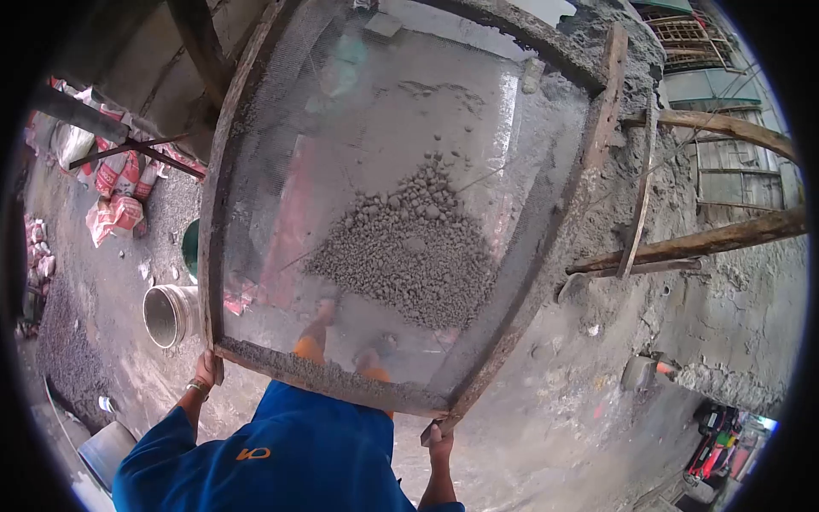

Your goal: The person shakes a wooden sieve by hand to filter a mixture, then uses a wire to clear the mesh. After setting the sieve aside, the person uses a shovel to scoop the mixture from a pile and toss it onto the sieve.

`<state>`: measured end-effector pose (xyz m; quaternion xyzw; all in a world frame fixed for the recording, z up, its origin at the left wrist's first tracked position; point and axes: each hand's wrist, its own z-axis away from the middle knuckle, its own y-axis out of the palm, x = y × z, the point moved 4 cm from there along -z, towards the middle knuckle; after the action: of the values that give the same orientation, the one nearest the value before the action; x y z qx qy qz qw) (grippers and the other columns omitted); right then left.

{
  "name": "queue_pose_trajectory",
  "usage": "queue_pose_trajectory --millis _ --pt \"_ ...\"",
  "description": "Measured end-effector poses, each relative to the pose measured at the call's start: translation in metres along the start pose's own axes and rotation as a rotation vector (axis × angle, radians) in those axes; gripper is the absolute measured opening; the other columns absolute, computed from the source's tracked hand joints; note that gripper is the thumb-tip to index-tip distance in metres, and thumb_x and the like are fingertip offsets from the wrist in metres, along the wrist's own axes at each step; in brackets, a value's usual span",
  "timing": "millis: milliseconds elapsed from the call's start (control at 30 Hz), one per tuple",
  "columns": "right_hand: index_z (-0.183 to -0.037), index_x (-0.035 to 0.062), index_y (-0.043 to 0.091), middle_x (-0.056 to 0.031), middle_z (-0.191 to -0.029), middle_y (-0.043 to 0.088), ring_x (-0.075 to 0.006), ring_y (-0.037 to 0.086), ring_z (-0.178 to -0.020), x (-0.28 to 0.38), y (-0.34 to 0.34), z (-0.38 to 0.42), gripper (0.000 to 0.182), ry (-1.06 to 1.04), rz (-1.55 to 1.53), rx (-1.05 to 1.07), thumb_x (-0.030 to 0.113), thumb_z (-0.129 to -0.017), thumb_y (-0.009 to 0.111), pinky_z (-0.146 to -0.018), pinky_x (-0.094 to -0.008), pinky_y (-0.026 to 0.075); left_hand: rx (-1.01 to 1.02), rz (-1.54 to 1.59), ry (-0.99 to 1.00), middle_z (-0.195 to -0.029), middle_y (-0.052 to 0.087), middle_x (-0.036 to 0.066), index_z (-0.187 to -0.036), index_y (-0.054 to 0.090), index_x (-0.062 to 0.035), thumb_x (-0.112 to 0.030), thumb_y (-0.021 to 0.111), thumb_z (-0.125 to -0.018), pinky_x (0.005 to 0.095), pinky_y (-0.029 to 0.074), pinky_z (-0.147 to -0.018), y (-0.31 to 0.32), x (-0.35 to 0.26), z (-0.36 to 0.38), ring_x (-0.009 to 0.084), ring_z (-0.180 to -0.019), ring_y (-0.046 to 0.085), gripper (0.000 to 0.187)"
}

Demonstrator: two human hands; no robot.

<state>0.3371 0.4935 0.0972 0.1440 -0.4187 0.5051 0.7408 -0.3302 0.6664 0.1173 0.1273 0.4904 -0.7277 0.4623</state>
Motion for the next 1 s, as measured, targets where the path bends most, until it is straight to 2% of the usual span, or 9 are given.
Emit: queue_pose_trajectory --millis 67,233,300,467,567,633,733,867,1000 --pt "-0.121 0.0039 0.053 -0.0005 -0.102 0.057 -0.0115 0.051 -0.095 0.021 0.006 -0.038 0.046 0.005 0.047 0.011 0.037 -0.091 0.063 -0.085 -0.0303 0.042 -0.079 -0.042 -0.063 -0.097 0.066 0.02 -0.11 0.061 0.0065 -0.061 0.034 -0.095 0.0386 0.045 -0.087 0.014 -0.005 -0.036 0.0298 -0.095 0.061 0.074" --pt "-0.112 -0.0069 0.063 -0.012 -0.091 0.064 -0.0188 0.058 -0.085 0.198 0.015 -0.185 0.066 -0.119 0.379 -0.222 0.054 -0.087 0.061 -0.08 -0.0346 0.046 0.001 -0.302 -0.056 -0.103 0.059 0.04 -0.113 0.057 0.0156 -0.077 0.024 -0.088 0.0435 0.039 -0.098 0.022 -0.227 -0.169 0.0523 -0.114 0.051 0.101" --pt "-0.108 -0.0083 0.065 -0.0134 -0.091 0.065 -0.0207 0.059 -0.082 0.312 0.008 -0.203 0.081 -0.27 0.461 -0.323 0.067 -0.08 0.061 -0.077 -0.0341 0.047 -0.047 -0.331 0.073 -0.113 0.055 0.04 -0.118 0.052 0.0183 -0.082 0.022 -0.084 0.0453 0.035 -0.102 -0.004 -0.32 -0.207 0.0501 -0.12 0.048 0.11" --pt "-0.096 0.0006 0.07 -0.0057 -0.072 0.062 -0.0143 0.058 -0.065 0.506 -0.011 -0.176 0.069 -0.154 0.541 -0.357 0.067 -0.078 0.062 -0.06 -0.0307 0.046 0.055 -0.262 0.254 -0.136 0.043 0.036 -0.131 0.044 0.0162 -0.083 0.023 -0.082 0.0391 0.027 -0.112 -0.083 -0.49 -0.231 0.0409 -0.135 0.037 0.113" --pt "-0.103 -0.0006 0.067 -0.006 -0.076 0.063 -0.0156 0.061 -0.07 0.455 -0.022 -0.179 0.072 -0.276 0.497 -0.24 0.067 -0.078 0.062 -0.063 -0.0323 0.05 0.058 -0.336 0.211 -0.135 0.044 0.036 -0.133 0.04 0.0163 -0.082 0.024 -0.083 0.0398 0.026 -0.112 -0.082 -0.455 -0.204 0.0414 -0.135 0.037 0.112" --pt "-0.104 -0.0056 0.063 -0.0084 -0.082 0.062 -0.0192 0.057 -0.077 0.379 0.005 -0.128 0.065 -0.059 0.377 -0.247 0.056 -0.083 0.065 -0.067 -0.035 0.049 -0.104 -0.285 0.193 -0.119 0.052 0.042 -0.123 0.05 0.0172 -0.079 0.027 -0.086 0.0441 0.032 -0.106 -0.053 -0.354 -0.197 0.0454 -0.122 0.049 0.105" --pt "-0.102 -0.0039 0.063 -0.006 -0.083 0.061 -0.0155 0.055 -0.077 0.191 0.0 -0.125 0.053 -0.196 0.319 -0.221 0.047 -0.088 0.065 -0.072 -0.0329 0.046 0.024 -0.145 0.047 -0.085 0.063 0.028 -0.102 0.061 0.0145 -0.077 0.025 -0.088 0.0449 0.044 -0.083 -0.005 -0.214 -0.128 0.0348 -0.086 0.061 0.099" --pt "-0.112 0.0039 0.054 0.0011 -0.095 0.057 -0.0096 0.051 -0.083 0.037 -0.013 -0.051 0.037 -0.051 0.009 -0.027 0.032 -0.09 0.066 -0.072 -0.0281 0.044 -0.019 -0.043 -0.012 -0.097 0.066 0.022 -0.112 0.059 0.0102 -0.072 0.03 -0.091 0.04 0.045 -0.085 0.009 -0.028 -0.043 0.0281 -0.096 0.06 0.089" --pt "-0.116 0.0075 0.053 0.0029 -0.092 0.056 -0.0074 0.051 -0.082 0.004 -0.02 -0.001 0.042 0.032 -0.059 0.045 0.031 -0.086 0.07 -0.072 -0.0267 0.044 0.019 0.01 0.023 -0.103 0.067 0.021 -0.117 0.061 0.0033 -0.068 0.027 -0.092 0.04 0.045 -0.089 0.006 0.013 0.022 0.0292 -0.102 0.062 0.083"
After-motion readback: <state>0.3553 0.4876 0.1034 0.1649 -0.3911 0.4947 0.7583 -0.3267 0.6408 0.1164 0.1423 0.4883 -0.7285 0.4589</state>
